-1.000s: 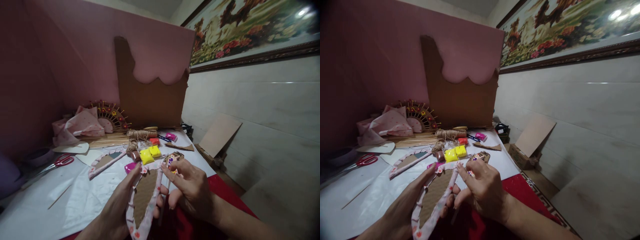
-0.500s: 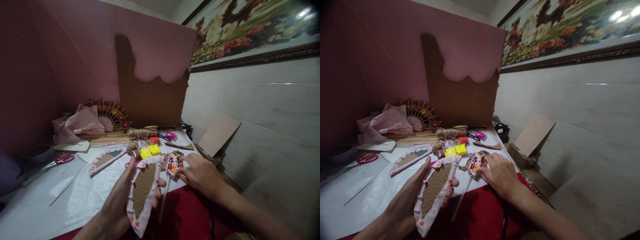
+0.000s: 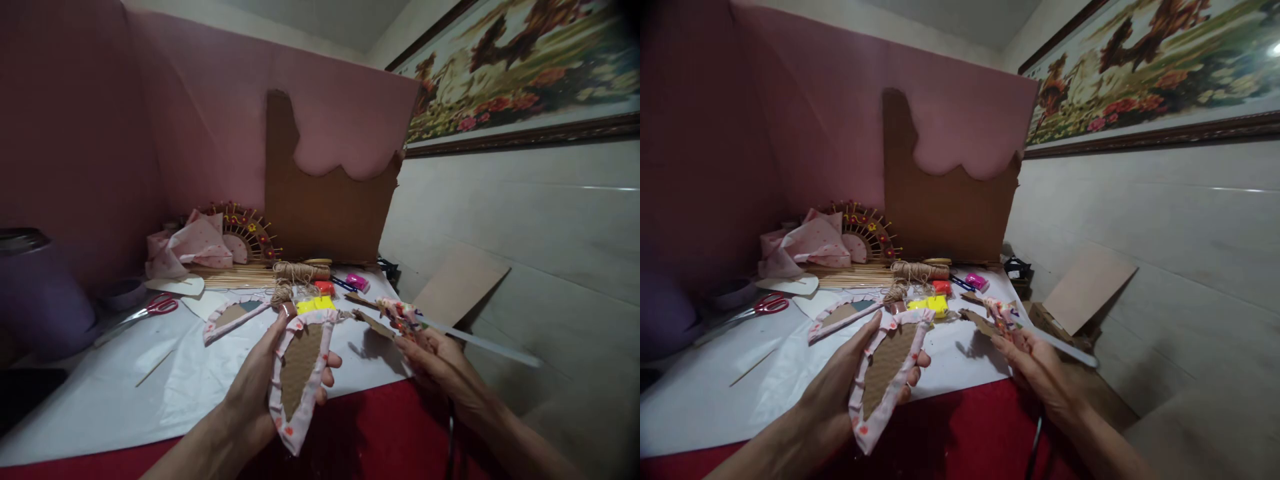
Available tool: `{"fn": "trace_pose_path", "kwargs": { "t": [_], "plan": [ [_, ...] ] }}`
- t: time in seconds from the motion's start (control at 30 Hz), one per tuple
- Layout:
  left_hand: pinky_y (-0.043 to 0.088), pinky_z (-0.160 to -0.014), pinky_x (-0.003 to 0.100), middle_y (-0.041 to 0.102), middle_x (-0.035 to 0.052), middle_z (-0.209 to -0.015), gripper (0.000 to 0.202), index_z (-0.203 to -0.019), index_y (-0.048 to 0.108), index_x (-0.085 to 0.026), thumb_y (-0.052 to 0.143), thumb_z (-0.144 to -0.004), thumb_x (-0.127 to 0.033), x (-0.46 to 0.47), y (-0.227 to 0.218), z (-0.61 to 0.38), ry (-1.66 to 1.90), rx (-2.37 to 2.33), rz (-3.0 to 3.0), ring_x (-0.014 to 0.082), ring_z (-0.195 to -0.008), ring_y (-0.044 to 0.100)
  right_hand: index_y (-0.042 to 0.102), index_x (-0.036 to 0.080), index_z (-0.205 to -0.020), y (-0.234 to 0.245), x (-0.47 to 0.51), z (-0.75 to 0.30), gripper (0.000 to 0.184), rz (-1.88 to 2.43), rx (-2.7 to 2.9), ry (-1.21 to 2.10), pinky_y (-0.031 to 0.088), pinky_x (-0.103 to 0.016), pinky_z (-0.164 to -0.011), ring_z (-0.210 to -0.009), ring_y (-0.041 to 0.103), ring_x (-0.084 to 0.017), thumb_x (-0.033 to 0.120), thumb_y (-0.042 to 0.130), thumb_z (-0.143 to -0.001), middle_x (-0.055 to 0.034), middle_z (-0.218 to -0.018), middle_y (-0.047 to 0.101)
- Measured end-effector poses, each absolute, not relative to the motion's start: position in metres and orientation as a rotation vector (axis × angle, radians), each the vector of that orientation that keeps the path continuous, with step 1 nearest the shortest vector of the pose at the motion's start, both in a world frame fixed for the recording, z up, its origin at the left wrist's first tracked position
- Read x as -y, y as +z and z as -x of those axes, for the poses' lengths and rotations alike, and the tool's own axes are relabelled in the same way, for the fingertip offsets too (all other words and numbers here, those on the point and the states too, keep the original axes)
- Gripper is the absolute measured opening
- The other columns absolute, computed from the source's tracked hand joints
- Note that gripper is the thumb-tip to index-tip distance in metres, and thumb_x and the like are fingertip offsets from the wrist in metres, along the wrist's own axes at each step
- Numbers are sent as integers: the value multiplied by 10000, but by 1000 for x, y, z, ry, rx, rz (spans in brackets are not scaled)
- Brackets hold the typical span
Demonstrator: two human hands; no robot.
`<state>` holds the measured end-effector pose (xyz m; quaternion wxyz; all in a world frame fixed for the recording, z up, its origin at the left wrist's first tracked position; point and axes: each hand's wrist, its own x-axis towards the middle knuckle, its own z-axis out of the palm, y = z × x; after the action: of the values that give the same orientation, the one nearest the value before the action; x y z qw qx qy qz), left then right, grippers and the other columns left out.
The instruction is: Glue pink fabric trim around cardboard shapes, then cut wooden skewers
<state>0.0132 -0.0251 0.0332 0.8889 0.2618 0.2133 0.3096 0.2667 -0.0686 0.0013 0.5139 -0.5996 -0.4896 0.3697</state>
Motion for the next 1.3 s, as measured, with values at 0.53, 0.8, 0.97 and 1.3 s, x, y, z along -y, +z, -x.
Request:
{"fn": "trace_pose_path", "kwargs": {
  "t": [0.53,0.8,0.97,1.3],
  "plan": [
    [495,-493,257,671,138,-766,527,-1021,601,-49,402,-853,-506,26,24,-17,615,-504,-613,172,-545,618,621,197,-859,30,117,-228,273,1406,1402,986,498,-251,-613,-628,561,-148,454,627,-768,-24,-748,620],
    [446,-437,220,656,133,-588,648,-767,651,-39,352,-822,-611,28,13,-18,522,-647,-687,168,-445,616,585,166,-889,35,108,-211,154,1109,2096,323,435,-240,-543,-606,556,-156,231,483,-793,-46,-728,612],
    [444,-437,256,664,122,-573,572,-849,652,-61,427,-804,-585,34,12,-22,552,-646,-638,178,-427,594,610,124,-837,42,111,-207,255,1217,2285,29,421,-269,-534,-608,531,-183,103,394,-703,-87,-705,602],
    [429,-421,246,685,80,-623,434,-1014,631,-124,515,-797,-481,39,17,-27,617,-621,-706,181,-476,612,596,119,-826,38,107,-209,259,1243,2367,-114,383,-269,-501,-613,502,-191,67,402,-662,-94,-721,574]
  ]
}}
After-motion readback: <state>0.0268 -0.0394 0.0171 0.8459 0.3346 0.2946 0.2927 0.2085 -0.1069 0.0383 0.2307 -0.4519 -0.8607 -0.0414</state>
